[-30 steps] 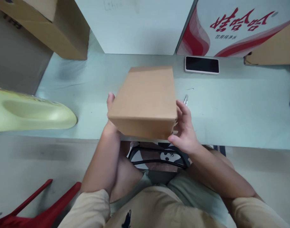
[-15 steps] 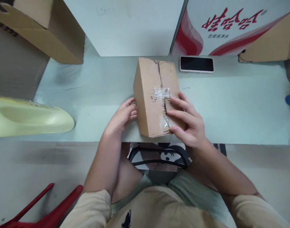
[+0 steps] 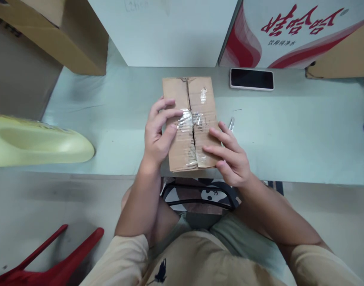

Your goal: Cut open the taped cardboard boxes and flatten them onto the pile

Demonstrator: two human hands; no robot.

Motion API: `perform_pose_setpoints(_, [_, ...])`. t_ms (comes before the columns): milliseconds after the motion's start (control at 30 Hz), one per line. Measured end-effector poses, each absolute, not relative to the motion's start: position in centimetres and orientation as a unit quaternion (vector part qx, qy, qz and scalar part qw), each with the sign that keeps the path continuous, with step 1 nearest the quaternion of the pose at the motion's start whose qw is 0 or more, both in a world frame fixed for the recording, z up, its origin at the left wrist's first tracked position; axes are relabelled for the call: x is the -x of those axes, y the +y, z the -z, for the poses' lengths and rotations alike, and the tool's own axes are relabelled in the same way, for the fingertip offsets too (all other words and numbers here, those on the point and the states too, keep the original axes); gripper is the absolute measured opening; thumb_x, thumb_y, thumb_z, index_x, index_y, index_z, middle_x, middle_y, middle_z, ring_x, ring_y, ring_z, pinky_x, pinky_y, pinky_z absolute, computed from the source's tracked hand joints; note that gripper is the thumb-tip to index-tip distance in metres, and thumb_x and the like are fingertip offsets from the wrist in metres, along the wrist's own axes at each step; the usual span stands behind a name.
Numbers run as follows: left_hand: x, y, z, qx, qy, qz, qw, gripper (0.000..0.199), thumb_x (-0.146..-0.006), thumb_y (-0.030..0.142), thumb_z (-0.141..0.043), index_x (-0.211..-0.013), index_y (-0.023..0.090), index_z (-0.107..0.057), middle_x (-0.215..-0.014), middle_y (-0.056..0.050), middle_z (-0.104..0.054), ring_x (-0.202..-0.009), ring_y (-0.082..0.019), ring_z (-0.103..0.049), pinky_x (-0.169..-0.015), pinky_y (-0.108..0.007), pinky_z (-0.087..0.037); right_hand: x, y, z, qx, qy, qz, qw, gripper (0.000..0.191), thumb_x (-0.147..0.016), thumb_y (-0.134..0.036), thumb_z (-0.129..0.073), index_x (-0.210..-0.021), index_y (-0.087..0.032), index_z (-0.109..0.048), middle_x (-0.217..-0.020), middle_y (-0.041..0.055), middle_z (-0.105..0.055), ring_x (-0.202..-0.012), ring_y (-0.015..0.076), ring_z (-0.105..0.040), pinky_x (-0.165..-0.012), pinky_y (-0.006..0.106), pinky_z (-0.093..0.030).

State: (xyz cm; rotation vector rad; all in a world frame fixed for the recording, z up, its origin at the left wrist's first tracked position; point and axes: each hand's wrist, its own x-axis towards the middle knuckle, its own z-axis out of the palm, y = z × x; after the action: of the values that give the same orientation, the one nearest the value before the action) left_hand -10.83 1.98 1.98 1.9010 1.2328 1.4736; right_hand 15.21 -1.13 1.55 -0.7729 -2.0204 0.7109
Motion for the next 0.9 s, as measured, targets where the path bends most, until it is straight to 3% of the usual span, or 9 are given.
perform_pose_setpoints(133, [11.2,2.0,-0.7,-0.671,0.451,-0.542,0.228,0.044,-0.103,0.066,-0.057,-0.121,0.031,-0.077,-0.144,-0.008,-0.065,-0.143,-0.033,-0.059,-0.127,-0.053,-0.045,-15.9,-1.2,-1.5,0.302,-0.778,-0.280,0.474,0.032,-0.100,-0.044,-0.055,-0.117,-0.037,-0.082,-0.144,0.0041,-0.070,-0.138,0.0339,-0.064,-0.117,0.062,-0.052])
perform_pose_setpoints(200, [10.9,1.9,-0.2,-0.660,0.452,-0.555,0.227,0.045,-0.104,0.067,-0.054,-0.120,0.031,-0.076,-0.144,-0.007,-0.064,-0.143,-0.032,-0.058,-0.127,-0.053,-0.045,-16.5,-1.0,-1.6,0.356,-0.749,-0.262,0.494,0.035,-0.100,-0.051,-0.053,-0.101,-0.033,-0.084,-0.121,0.0088,-0.075,-0.111,0.0305,-0.072,-0.096,0.054,-0.061])
perform_pose_setpoints(267, [10.4,1.8,0.0,-0.645,0.460,-0.569,0.220,0.048,-0.104,0.068,-0.051,-0.118,0.031,-0.076,-0.143,-0.007,-0.064,-0.143,-0.032,-0.058,-0.128,-0.053,-0.044,-17.2,-0.3,-1.6,0.471,-0.704,-0.234,0.477,0.037,-0.099,-0.053,-0.054,-0.093,-0.027,-0.080,-0.090,0.0087,-0.071,-0.080,0.0248,-0.068,-0.075,0.046,-0.058])
perform_pose_setpoints(367, [9.6,1.8,0.2,-0.636,0.465,-0.580,0.209,0.047,-0.104,0.068,-0.050,-0.116,0.030,-0.076,-0.140,-0.008,-0.064,-0.140,-0.032,-0.059,-0.129,-0.054,-0.042,-17.9,1.0,-1.6,0.653,-0.664,-0.236,0.279,0.038,-0.093,-0.051,-0.060,-0.115,-0.023,-0.075,-0.066,0.0025,-0.062,-0.059,0.0211,-0.054,-0.062,0.038,-0.046])
perform_pose_setpoints(467, [9.2,1.8,0.1,-0.636,0.473,-0.576,0.200,0.048,-0.104,0.068,-0.049,-0.115,0.030,-0.077,-0.138,-0.008,-0.065,-0.139,-0.032,-0.060,-0.128,-0.055,-0.043,-17.8,1.9,-1.4,0.701,-0.671,-0.235,0.046,0.070,-0.090,-0.056,-0.062,-0.150,-0.021,-0.060,-0.074,0.0076,-0.070,-0.060,0.0249,-0.054,-0.060,0.036,-0.039])
perform_pose_setpoints(600, [9.4,1.8,-0.1,-0.640,0.466,-0.574,0.207,0.045,-0.104,0.065,-0.051,-0.117,0.030,-0.076,-0.139,-0.008,-0.064,-0.140,-0.032,-0.060,-0.127,-0.055,-0.045,-17.3,2.2,-1.2,0.693,-0.690,-0.209,-0.011,0.068,-0.092,-0.052,-0.059,-0.155,-0.025,-0.059,-0.081,0.0119,-0.073,-0.065,0.0276,-0.057,-0.062,0.037,-0.038])
perform_pose_setpoints(700, [9.4,1.7,-0.2,-0.644,0.456,-0.577,0.212,0.042,-0.105,0.063,-0.053,-0.119,0.031,-0.076,-0.140,-0.008,-0.064,-0.140,-0.032,-0.060,-0.127,-0.054,-0.044,-17.4,2.3,-1.3,0.694,-0.662,-0.273,0.076,0.055,-0.088,-0.045,-0.059,-0.137,-0.025,-0.071,-0.072,0.0063,-0.066,-0.065,0.0252,-0.056,-0.066,0.039,-0.042])
perform_pose_setpoints(800, [8.9,1.5,-0.5,-0.638,0.455,-0.583,0.212,0.039,-0.106,0.060,-0.053,-0.119,0.031,-0.076,-0.139,-0.007,-0.064,-0.139,-0.031,-0.060,-0.127,-0.054,-0.044,-18.4,2.6,-1.8,0.621,-0.587,-0.422,0.302,0.047,-0.090,-0.047,-0.047,-0.123,-0.023,-0.070,-0.061,0.0019,-0.057,-0.056,0.0222,-0.054,-0.061,0.039,-0.045])
perform_pose_setpoints(900, [8.1,1.1,-0.8,-0.643,0.461,-0.573,0.216,0.037,-0.107,0.056,-0.053,-0.119,0.030,-0.075,-0.138,-0.008,-0.063,-0.139,-0.031,-0.060,-0.126,-0.054,-0.046,-19.8,2.9,-2.4,0.483,-0.538,-0.489,0.488,0.051,-0.093,-0.050,-0.033,-0.128,-0.031,-0.064,-0.063,0.0011,-0.057,-0.052,0.0224,-0.051,-0.059,0.042,-0.048])
